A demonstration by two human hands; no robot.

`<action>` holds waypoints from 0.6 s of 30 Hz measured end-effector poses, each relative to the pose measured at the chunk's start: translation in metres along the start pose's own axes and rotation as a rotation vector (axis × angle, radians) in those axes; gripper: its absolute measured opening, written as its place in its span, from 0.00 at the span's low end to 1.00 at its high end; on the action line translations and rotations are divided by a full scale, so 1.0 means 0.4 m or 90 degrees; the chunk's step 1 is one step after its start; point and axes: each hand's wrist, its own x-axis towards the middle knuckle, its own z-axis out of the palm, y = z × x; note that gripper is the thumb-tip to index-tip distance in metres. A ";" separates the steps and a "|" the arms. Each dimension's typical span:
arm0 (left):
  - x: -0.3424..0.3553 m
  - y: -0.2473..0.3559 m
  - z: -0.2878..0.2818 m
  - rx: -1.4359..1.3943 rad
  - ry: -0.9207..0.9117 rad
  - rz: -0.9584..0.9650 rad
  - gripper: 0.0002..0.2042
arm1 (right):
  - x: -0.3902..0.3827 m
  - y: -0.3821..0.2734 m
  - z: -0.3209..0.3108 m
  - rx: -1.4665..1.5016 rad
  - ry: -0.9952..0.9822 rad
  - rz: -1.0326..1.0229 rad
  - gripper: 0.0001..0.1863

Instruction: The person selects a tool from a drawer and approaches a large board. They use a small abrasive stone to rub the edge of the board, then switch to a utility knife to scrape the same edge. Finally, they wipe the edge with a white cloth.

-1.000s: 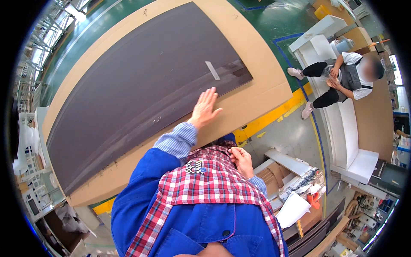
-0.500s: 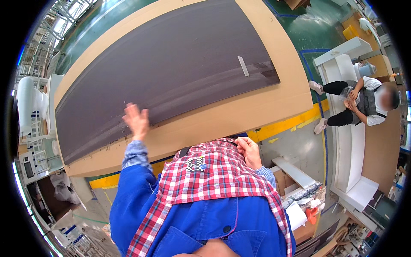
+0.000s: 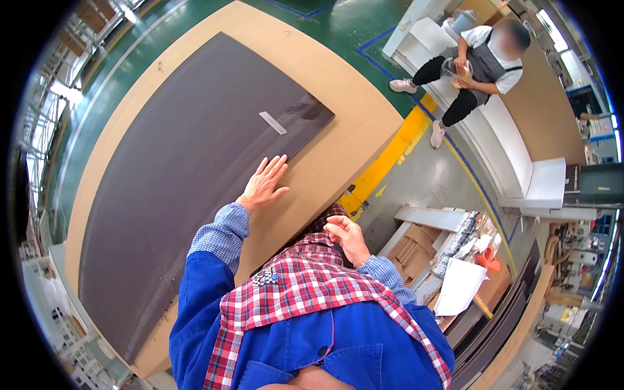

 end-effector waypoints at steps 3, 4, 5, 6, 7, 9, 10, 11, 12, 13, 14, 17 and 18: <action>0.102 -0.006 0.005 0.020 -0.008 0.040 0.35 | 0.048 -0.007 -0.010 0.039 0.033 0.008 0.08; 0.147 -0.003 -0.001 0.023 -0.001 0.050 0.36 | 0.066 -0.022 -0.008 0.046 0.035 0.012 0.08; 0.196 0.001 -0.011 0.026 0.008 0.060 0.37 | 0.080 -0.043 0.003 0.035 0.046 0.013 0.08; 0.244 0.004 -0.015 0.028 0.008 0.063 0.38 | 0.106 -0.060 0.008 0.049 0.042 0.017 0.08; 0.285 0.002 0.003 0.021 0.005 0.060 0.39 | 0.138 -0.063 0.007 0.057 0.046 0.016 0.08; 0.375 -0.008 0.020 0.012 0.032 0.000 0.40 | 0.205 -0.085 0.004 0.069 0.057 0.011 0.09; 0.413 -0.018 0.025 0.012 0.047 -0.032 0.40 | 0.245 -0.099 0.001 0.071 0.058 0.003 0.09; 0.440 -0.029 0.028 -0.002 0.063 -0.069 0.41 | 0.273 -0.113 0.008 0.071 0.079 0.008 0.10; 0.471 -0.040 0.032 -0.016 0.078 -0.105 0.42 | 0.308 -0.124 0.007 0.073 0.083 -0.007 0.10; 0.503 -0.044 0.034 -0.018 0.089 -0.136 0.44 | 0.339 -0.131 0.003 0.072 0.090 -0.022 0.10; 0.527 -0.046 0.030 -0.022 0.092 -0.154 0.44 | 0.369 -0.139 0.001 0.070 0.098 -0.038 0.10; 0.587 -0.049 0.050 -0.037 0.111 -0.196 0.45 | 0.454 -0.174 -0.001 0.040 0.159 -0.104 0.10; 0.604 -0.052 0.047 -0.031 0.110 -0.214 0.45 | 0.483 -0.187 0.001 0.031 0.173 -0.129 0.10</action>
